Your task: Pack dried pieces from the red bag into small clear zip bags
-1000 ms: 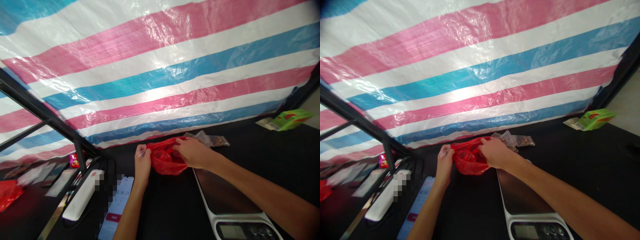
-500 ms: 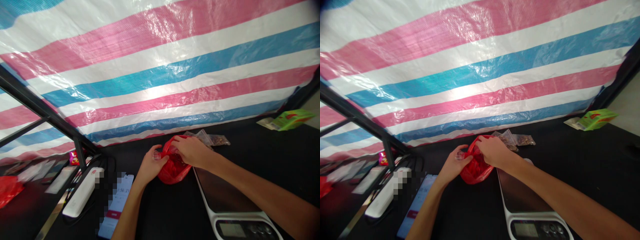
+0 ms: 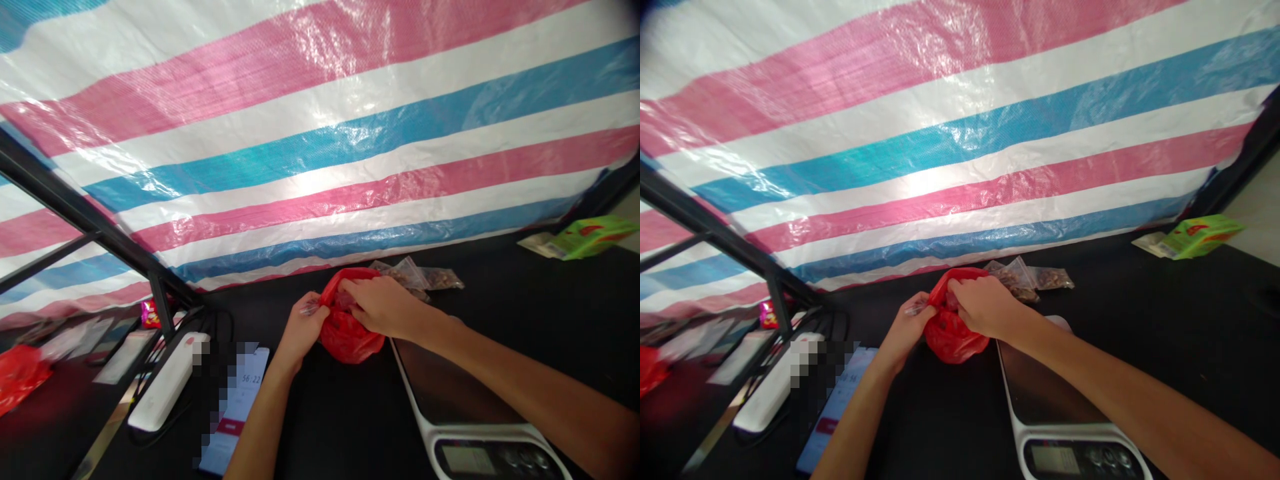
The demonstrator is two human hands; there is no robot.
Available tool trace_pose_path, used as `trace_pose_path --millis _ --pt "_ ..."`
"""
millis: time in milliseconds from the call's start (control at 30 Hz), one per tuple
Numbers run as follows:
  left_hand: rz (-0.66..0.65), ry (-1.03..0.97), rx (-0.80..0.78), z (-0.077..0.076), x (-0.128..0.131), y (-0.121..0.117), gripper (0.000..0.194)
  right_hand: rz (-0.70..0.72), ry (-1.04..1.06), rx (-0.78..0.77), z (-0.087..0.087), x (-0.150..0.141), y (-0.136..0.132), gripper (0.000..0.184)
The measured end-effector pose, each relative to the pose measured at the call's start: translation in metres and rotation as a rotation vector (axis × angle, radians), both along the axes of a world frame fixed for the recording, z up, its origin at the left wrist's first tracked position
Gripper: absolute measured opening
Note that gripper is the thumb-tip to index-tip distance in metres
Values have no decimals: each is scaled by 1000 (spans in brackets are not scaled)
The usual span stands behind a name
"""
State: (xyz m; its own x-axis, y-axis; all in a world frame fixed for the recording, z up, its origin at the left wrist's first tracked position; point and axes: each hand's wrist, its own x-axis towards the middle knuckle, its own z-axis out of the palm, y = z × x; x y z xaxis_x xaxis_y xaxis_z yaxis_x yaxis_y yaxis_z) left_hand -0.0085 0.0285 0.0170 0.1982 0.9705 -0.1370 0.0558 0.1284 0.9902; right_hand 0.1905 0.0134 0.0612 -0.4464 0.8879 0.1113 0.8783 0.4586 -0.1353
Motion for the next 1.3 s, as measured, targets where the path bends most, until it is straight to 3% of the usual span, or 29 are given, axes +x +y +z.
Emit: trace_pose_path --millis 400,733,867,1067,1300 --pt "61 -179 -143 3 1 1 18 -17 15 -27 0 -2 -1 24" --pt "115 -245 -124 12 3 -2 21 -36 28 -20 -1 -6 -4 26" --pt "94 -212 -115 9 1 -1 20 -44 8 -21 -2 -5 -3 28" --pt "199 -9 -28 -2 -7 8 18 -55 -53 -14 5 8 1 26" --pt "129 34 1 -5 -2 3 33 -2 -89 -36 15 16 -4 17"
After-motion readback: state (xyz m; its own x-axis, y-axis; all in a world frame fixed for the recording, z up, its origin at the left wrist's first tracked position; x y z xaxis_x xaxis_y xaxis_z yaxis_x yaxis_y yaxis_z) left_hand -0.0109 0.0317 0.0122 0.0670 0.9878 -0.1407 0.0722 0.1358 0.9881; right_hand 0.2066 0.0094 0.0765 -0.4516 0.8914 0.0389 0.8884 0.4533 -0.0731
